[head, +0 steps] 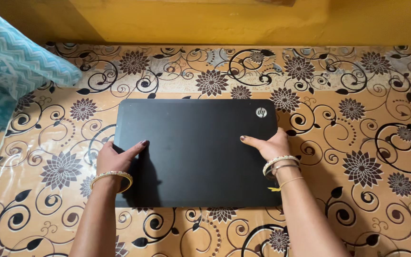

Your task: The person places a closed laptop on a patterned table, opens it, and retrieves a power adapter and a wired mouse from a nearby chair. The adapter and mouse are placed on the table next to the laptop.

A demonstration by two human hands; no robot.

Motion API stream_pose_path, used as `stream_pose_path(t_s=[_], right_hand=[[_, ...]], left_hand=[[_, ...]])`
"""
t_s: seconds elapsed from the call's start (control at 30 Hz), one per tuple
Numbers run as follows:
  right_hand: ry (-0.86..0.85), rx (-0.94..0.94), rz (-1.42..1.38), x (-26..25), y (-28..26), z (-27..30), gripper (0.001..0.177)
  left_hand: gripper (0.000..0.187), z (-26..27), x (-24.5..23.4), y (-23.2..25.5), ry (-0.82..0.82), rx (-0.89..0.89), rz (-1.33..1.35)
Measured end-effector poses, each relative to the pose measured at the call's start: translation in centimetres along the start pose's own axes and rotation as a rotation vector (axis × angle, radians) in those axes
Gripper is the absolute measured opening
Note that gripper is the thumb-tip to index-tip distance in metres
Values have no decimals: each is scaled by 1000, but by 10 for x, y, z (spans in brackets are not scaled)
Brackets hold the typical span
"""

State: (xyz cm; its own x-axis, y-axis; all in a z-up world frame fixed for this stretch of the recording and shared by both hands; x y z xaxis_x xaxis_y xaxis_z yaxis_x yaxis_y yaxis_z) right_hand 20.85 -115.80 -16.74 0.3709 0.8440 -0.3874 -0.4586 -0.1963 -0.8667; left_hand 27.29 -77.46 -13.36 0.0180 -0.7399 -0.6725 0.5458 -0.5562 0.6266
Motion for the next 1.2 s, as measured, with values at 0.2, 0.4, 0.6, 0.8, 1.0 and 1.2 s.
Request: stream_pose_path(t_s=[0.2,0.4,0.6,0.8,1.0,1.2], right_hand=[[-10,-23,-68,10,-6,-4,59],[-10,-22,-53,15,-3,-14,56],[35,-13,45,22,-3,-24,70],[4,-38,121,30,-11,-25,68],[-35,34,151,32,-15,-29,65],[-42,-33,154,33,-11,-32,65]], left_hand=[[71,-14,0,-1,5,33,-31],[66,-35,8,-7,30,72,-11],[62,-53,12,-17,50,26,-26],[65,-62,8,-21,71,17,-54],[74,-67,9,-19,81,-19,-86],[72,-66,8,-13,66,-58,-85]])
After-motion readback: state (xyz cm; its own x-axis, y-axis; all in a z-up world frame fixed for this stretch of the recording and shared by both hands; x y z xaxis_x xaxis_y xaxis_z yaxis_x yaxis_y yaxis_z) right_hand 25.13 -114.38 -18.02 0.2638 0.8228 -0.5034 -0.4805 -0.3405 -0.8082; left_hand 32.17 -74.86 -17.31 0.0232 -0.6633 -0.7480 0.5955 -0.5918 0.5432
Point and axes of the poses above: each hand's wrist, its own z-axis away from the middle knuckle, its own x-axis out of the palm, y = z × x, the point moved 1 cm from there along -z, towards the middle knuckle, and after that the axes turned 7 degrees about -x, right-handed, at the moved point
